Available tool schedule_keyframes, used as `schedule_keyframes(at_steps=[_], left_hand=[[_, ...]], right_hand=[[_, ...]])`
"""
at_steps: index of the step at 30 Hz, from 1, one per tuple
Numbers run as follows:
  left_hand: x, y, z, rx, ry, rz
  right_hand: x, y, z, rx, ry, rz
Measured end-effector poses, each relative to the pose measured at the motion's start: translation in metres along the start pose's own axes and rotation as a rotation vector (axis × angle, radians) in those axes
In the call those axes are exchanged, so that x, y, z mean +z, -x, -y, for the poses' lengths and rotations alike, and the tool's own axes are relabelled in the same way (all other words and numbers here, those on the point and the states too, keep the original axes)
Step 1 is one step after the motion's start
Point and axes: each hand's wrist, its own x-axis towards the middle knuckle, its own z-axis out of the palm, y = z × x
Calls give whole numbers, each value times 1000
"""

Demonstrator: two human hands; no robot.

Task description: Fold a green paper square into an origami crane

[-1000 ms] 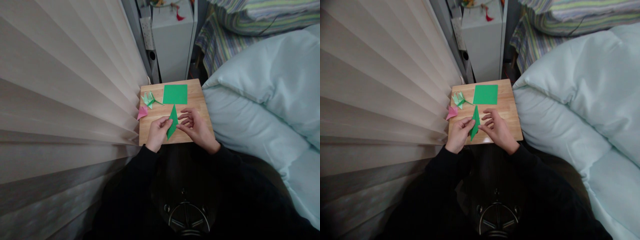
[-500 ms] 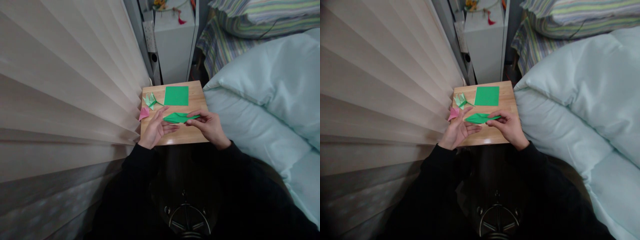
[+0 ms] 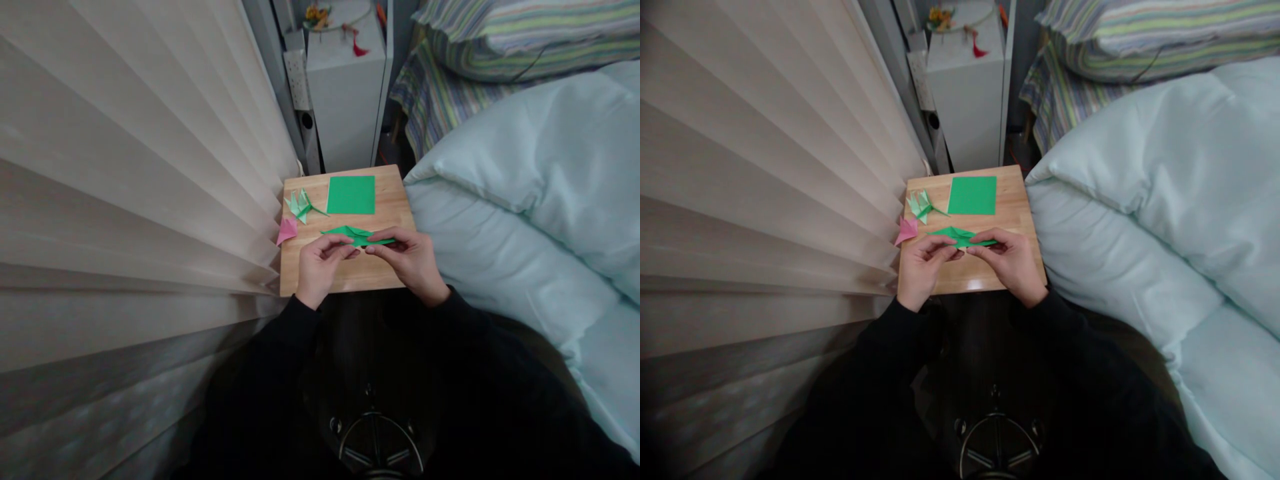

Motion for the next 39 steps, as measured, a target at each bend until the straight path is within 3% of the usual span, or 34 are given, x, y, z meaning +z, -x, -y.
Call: schedule_keyframes(at_steps=[4,11,17,33,39], left_hand=[[1,1,0,-1,-5,-23],[0,1,-1,53,-49,73],[1,1,6,87,-48,1],[8,5,8,54,-29,-43],[11,7,3,98,-33,-148]], right_hand=[[0,1,-1,14,-14,10],[2,1,-6,23,-95,21],[4,1,-7,52,-101,25],[7,1,-2,133,-117,-14],[11,-1,-7,206,-243,-53]])
